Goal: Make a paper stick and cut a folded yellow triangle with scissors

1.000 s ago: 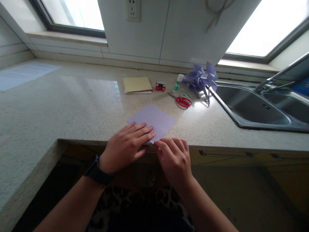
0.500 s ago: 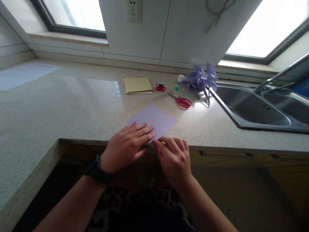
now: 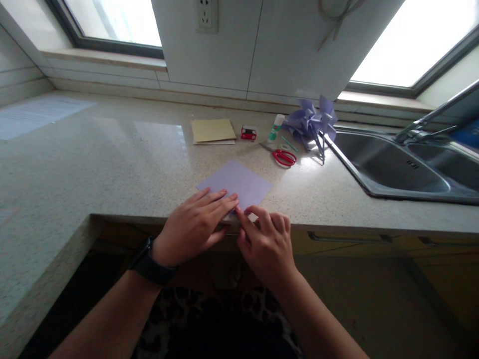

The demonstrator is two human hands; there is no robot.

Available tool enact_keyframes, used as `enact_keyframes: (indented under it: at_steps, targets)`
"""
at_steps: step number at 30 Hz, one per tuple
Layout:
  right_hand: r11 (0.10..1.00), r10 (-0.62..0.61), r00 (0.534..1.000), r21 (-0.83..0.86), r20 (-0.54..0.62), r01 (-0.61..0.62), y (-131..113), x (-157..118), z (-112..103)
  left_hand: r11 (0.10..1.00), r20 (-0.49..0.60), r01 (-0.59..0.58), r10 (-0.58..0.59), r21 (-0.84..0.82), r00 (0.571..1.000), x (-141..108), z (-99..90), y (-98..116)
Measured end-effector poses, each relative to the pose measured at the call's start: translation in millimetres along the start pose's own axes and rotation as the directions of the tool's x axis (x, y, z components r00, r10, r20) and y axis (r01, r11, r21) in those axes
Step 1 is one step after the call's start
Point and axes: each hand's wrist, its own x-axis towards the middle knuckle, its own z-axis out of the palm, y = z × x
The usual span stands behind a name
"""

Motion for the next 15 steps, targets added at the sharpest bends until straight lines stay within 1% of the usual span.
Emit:
enact_keyframes:
  at_steps: [5,15]
  targets:
    - [1.000,0.004,0.999,-0.018,0.051,-0.003,0.1,3.3,-0.6,0.999,-0.004,0.033,-0.033,0.001,0.999,-0.4,1.5,0.4]
    - [0.997,0.041,0.987,-0.067,0.153,-0.031,-3.0,9.3,-0.8,1.000,-0.021,0.000,0.001,0.016,1.000,-0.2,2.2,0.0]
